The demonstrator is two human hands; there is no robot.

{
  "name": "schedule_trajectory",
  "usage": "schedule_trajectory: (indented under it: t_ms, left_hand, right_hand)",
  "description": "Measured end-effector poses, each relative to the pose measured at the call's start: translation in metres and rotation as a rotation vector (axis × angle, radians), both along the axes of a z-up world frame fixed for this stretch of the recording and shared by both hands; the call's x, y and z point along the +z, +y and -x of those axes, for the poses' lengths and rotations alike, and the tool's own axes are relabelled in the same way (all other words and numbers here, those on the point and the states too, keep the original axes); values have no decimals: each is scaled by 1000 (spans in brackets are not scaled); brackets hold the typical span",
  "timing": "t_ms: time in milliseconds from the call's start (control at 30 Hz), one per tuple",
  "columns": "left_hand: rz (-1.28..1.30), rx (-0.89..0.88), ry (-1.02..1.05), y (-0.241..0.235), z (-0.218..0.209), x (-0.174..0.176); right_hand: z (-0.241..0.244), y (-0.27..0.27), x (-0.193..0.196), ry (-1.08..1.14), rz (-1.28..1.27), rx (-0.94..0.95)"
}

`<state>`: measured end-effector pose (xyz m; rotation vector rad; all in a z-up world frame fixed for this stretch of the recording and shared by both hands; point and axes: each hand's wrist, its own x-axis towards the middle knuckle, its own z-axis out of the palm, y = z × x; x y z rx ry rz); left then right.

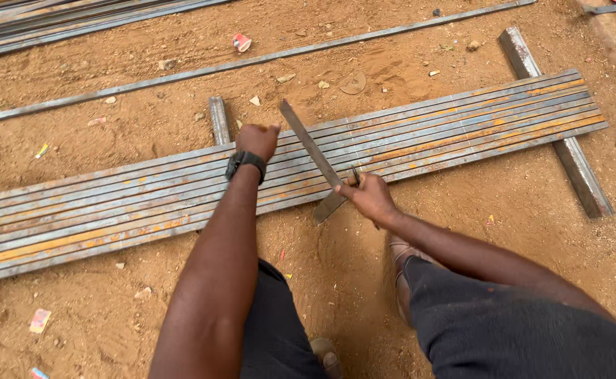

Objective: The person uses a square and a marker to draw lines across a stack of metal bars on the ground.

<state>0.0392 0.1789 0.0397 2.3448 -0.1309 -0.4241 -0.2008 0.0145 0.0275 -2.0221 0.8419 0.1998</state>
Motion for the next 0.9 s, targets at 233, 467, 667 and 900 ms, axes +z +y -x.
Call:
schedule_trajectory:
  t_ms: [233, 467, 667, 900]
  left_hand:
    - [553, 510, -486, 84, -30, 109]
    - [796, 693, -511, 142, -9, 165]
    - [536, 597, -484, 163, 10, 170]
    - [-53, 328, -572, 180, 31, 196]
  right_hand:
    - [-21, 99, 92, -465, 41, 365]
    - [31, 196, 93, -134, -249, 223]
    - [29, 233, 40, -350, -548, 249]
    - [-5, 225, 30, -284, -761, 104]
